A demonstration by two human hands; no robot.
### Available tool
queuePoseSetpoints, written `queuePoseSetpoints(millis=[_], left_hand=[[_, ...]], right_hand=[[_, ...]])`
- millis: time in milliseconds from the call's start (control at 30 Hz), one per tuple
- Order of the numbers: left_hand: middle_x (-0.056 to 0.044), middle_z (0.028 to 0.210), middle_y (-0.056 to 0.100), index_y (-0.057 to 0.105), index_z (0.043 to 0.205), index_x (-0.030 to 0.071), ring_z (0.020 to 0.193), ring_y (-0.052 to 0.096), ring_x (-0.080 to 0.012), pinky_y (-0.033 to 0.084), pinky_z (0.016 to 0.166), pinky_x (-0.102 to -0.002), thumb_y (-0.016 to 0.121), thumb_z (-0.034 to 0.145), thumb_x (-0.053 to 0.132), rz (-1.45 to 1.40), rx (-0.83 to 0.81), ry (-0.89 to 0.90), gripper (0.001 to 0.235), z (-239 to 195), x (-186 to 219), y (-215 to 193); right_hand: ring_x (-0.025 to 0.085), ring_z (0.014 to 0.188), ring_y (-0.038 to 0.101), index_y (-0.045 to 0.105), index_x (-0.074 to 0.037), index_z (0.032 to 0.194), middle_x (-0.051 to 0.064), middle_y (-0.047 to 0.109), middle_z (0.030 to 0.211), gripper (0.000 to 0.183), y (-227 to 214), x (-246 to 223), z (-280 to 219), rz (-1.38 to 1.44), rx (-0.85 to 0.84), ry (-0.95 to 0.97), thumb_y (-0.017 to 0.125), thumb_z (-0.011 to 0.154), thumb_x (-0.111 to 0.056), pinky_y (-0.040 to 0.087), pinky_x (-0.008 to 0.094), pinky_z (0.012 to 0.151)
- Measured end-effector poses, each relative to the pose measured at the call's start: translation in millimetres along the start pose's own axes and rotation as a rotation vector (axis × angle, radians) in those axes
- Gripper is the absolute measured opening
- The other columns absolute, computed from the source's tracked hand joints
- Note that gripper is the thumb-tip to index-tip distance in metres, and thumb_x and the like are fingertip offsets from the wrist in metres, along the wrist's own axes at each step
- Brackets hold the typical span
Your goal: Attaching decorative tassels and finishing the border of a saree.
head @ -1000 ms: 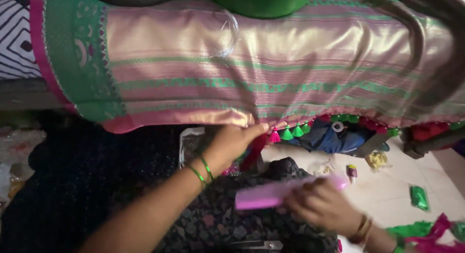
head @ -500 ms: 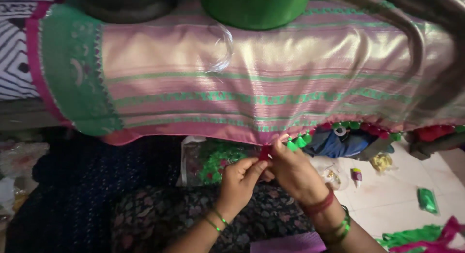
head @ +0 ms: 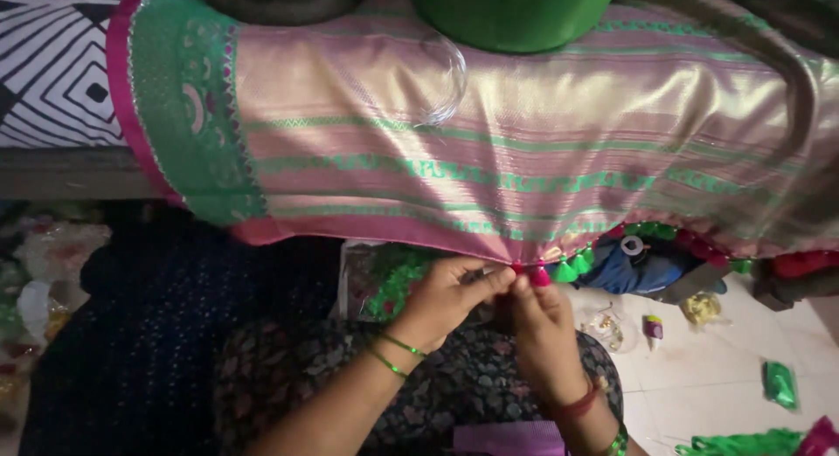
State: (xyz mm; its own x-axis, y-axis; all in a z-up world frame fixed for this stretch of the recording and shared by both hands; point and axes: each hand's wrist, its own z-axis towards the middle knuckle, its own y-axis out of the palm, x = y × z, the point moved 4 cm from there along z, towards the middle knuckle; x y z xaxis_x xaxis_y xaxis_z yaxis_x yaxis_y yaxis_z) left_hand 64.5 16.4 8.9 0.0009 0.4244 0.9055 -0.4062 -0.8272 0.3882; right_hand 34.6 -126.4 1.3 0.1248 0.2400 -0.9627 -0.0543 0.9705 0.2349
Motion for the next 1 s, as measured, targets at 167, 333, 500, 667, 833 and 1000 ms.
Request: queuePoseSetpoints(millis=[167,333,500,667,833,1000], left_hand=[[-0.003,0.075,0.064,0.072,0.093,0.001,0.06,0.057,-0.0099,0.044,0.054,-0.027,0.069,0.103,0.02,-0.064,-0.036,-0.125,0.022,3.3,8.3,13.2],[-0.002,0.076,0.069,0.072,0.093,-0.001,0.063,0.06,-0.0093,0.049,0.06,-0.027,0.069,0.101,0.02,-0.123,-0.013,-0.165,0.022,7.3,3.6,14.9],[0.005,0.087,0.074,0.078,0.102,0.0,0.077,0.062,-0.0014,0.052,0.072,-0.021,0.068,0.1,0.024,0.056,0.091,-0.107,0.026,10.5,4.0,13.0],[0.005,0.08,0.072,0.08,0.092,0.0,0.066,0.053,-0.0041,0.042,0.059,-0.025,0.075,0.092,0.021,0.099,0.201,-0.165,0.022,5.5,12.5,13.8],[0.005,0.072,0.064,0.081,0.09,-0.001,0.066,0.049,-0.0036,0.041,0.058,-0.026,0.079,0.093,0.024,0.213,0.255,0.008,0.025,4.3,6.2,8.5],[-0.001,0.054,0.05,0.068,0.074,0.002,0.053,0.041,-0.0089,0.037,0.05,-0.033,0.071,0.096,0.038,0.623,0.263,0.101,0.042,3.0,22.0,9.2]], right_hand=[[0.013,0.075,0.066,0.064,-0.001,0.104,0.005,0.069,0.082,0.027,-4.9,6.6,-10.7,0.022,-0.027,0.007,0.049,0.11,-0.022,0.054,0.029,0.072],[0.016,0.063,0.063,0.065,-0.003,0.1,0.006,0.069,0.076,0.025,-27.2,8.6,-20.6,-0.329,0.072,0.08,0.05,0.105,-0.022,0.052,0.032,0.06],[0.021,0.095,0.065,0.065,-0.002,0.113,0.011,0.068,0.105,0.019,-10.6,-89.1,-31.7,-0.97,0.302,-0.728,0.069,0.096,-0.008,0.052,0.032,0.086],[0.02,0.099,0.066,0.068,-0.004,0.124,0.01,0.067,0.113,0.021,37.5,-185.2,4.6,-1.037,0.239,-0.945,0.075,0.104,0.001,0.053,0.03,0.088],[0.032,0.108,0.064,0.068,-0.002,0.122,0.015,0.063,0.115,0.027,114.8,-234.5,50.6,-1.072,-0.066,-1.142,0.076,0.096,0.003,0.053,0.039,0.091],[0.034,0.107,0.063,0.073,-0.006,0.11,0.009,0.066,0.111,0.022,129.1,-219.0,69.3,-1.171,-0.183,-1.208,0.076,0.09,0.002,0.052,0.039,0.089]])
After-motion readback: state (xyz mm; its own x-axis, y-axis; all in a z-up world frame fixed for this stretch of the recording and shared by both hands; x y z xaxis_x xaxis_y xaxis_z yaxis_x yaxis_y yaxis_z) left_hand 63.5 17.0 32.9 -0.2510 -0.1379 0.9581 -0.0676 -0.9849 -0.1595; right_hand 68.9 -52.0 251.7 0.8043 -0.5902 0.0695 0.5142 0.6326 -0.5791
